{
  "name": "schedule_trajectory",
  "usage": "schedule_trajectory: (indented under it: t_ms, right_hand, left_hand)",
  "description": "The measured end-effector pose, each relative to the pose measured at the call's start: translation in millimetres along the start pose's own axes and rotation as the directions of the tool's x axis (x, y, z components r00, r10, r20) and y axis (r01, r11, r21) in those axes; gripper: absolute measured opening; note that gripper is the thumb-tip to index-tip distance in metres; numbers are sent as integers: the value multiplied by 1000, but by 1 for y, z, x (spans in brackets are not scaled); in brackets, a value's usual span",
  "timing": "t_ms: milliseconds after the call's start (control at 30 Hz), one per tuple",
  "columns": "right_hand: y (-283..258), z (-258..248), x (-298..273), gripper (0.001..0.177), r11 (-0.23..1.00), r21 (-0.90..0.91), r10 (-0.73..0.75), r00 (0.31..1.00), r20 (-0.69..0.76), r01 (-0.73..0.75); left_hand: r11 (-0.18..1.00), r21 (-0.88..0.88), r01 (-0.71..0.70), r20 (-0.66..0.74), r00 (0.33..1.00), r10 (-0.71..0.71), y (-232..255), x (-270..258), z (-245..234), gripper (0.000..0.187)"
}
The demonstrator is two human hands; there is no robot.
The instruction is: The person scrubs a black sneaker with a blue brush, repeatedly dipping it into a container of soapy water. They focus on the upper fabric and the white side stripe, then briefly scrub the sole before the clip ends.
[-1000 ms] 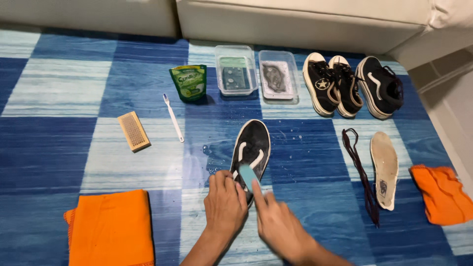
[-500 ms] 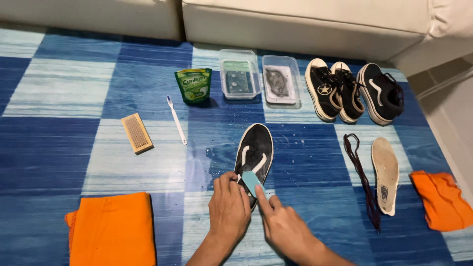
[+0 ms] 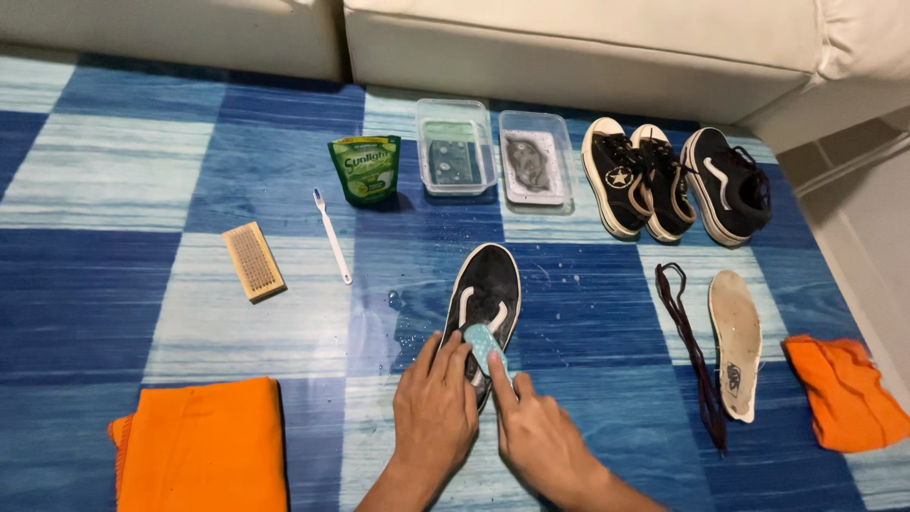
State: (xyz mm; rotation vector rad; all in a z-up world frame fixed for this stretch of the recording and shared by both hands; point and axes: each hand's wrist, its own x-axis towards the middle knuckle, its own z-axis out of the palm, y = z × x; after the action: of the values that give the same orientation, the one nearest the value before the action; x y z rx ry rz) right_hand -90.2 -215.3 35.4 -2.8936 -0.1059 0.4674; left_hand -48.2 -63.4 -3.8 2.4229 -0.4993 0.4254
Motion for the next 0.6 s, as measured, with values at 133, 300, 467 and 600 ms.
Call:
schedule_trajectory:
  t_ms: [133,300,467,600]
  right_hand:
    - [5,-16,53,73,999,-43,-13,995,-104,9]
    - [11,-13,42,89,999,-17,-31,997,-77,30]
    - [10,-4,11,77,998,-62,3,999,-34,-5]
    - [17,-11,72,71,986,-164,-22,983,-184,-8]
  left_hand:
    - [998,22,-60,5,998,60,-6,1,3,46]
    - [978,193,-82,-5,996,84,-1,6,-5,53]
    - [977,196,-88,16,996,86,-6,6,9,45]
    - [977,192,-89,27,996,85,-5,8,9,40]
